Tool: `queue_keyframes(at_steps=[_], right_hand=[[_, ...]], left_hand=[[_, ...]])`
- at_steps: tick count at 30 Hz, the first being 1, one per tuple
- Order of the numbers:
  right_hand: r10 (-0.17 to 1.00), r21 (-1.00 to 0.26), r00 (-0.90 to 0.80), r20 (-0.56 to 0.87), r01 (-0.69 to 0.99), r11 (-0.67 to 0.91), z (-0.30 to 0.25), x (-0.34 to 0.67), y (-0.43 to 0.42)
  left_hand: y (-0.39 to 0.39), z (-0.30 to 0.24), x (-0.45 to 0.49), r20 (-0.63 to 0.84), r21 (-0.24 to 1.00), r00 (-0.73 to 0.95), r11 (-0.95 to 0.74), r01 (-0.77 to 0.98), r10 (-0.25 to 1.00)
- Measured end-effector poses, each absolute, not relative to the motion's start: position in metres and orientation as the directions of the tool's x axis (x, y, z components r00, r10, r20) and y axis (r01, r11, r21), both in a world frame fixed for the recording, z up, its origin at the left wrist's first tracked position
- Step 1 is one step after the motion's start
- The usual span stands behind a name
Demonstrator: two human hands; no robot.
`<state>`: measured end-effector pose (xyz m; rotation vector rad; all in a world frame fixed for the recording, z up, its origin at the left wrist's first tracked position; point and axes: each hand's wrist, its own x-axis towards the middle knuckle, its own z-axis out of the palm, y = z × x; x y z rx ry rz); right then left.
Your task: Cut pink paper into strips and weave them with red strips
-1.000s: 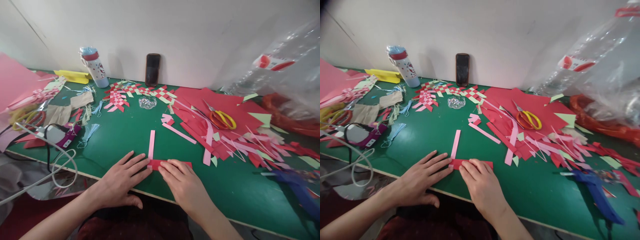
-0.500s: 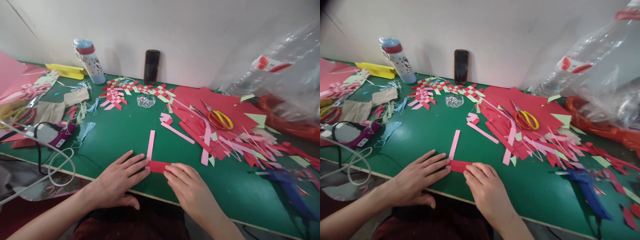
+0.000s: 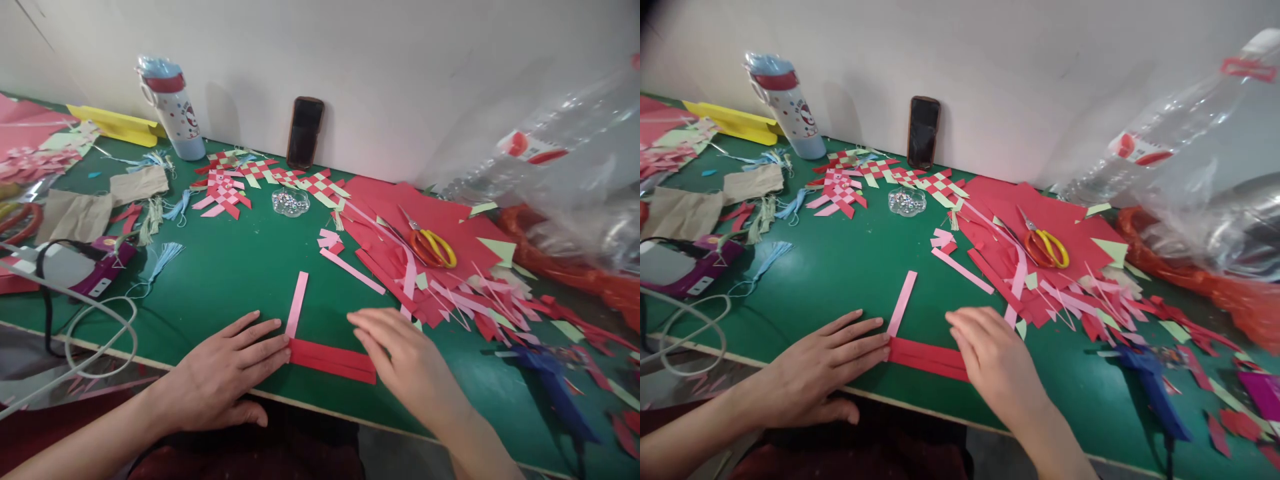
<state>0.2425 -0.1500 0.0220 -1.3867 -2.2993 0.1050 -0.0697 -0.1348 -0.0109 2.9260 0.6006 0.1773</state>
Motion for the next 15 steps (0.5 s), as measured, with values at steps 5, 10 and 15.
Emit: queue_keyframes(at_steps=[5,10,15], right_hand=[[0.959,-0.320,-0.184,0.215,0.914,0.248,0.016,0.241,-0.080],[0.981,-0.348,-0.115,0.158,0.923,0.164,0.002,0.235,-0.037],[0.994,-0.466,-0.055,0.094,0.880,0.092,0.006,0.234,-0.042]], left_hand=[[-0.136,-0.013,-0.070,0.127,0.198,0.896,-0.896,0.398,0.426],[-0.135,-0.012,-0.069,0.156,0.237,0.889,-0.890,0.390,0.431],[-0.133,-0.012,-0.069,0.169,0.279,0.887,-0.884,0.375,0.430]])
